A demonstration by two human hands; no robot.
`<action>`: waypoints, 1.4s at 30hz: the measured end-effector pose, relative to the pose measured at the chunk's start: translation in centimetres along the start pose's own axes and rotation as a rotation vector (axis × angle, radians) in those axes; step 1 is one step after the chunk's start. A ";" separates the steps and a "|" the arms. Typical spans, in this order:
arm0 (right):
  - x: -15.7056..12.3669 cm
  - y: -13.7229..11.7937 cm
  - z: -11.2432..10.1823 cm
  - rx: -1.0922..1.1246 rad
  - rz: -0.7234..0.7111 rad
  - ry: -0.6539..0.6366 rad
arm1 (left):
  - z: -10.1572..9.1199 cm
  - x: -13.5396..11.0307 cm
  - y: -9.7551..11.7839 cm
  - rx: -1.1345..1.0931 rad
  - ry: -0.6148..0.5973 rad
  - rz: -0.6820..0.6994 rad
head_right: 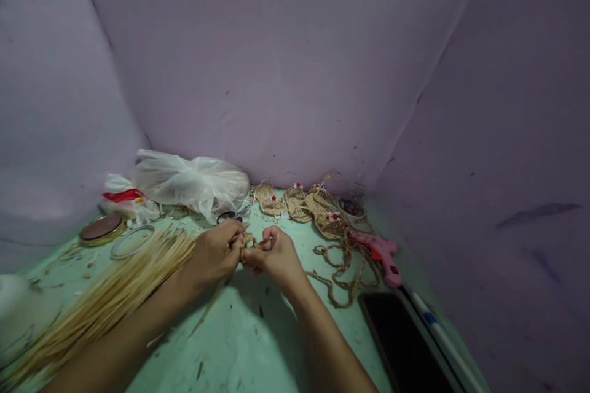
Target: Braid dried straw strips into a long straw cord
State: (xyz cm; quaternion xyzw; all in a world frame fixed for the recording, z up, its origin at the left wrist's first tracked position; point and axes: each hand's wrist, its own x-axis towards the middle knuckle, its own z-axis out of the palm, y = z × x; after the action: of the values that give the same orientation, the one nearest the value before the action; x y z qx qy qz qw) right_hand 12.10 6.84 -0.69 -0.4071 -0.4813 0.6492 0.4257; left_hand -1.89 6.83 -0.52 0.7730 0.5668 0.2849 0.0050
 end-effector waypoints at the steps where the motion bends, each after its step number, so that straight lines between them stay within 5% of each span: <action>1: 0.0 0.1 0.1 -0.001 -0.019 0.032 | 0.2 0.0 -0.2 -0.042 0.035 0.010; 11: 0.4 0.3 0.4 -0.235 -0.159 0.140 | 1.3 -0.4 -0.3 -0.073 0.274 -0.046; 14: 0.2 0.0 0.3 -0.277 -0.209 0.093 | 1.3 -0.5 -0.1 -0.086 0.336 -0.030; 17: -0.2 -0.4 0.0 -0.223 -0.115 -0.038 | 1.4 -0.6 0.2 -0.099 0.359 -0.005; 23: -0.4 -0.9 -0.8 -0.120 0.019 -0.169 | 0.7 -0.5 1.2 -0.158 0.129 -0.071; 31: 2.1 1.9 -2.9 -0.554 -0.148 0.231 | 1.4 -0.1 2.4 0.015 -0.231 -0.207; 42: 7.6 2.4 -6.7 -0.901 -0.198 0.488 | 7.0 4.4 2.3 0.042 -0.271 -0.370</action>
State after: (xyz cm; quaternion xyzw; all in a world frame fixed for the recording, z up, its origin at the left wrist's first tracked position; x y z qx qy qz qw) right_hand 15.70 15.44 -5.29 -0.6417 -0.6360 0.2205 0.3675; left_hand 4.07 12.07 -3.68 0.6872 0.6986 0.1609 0.1173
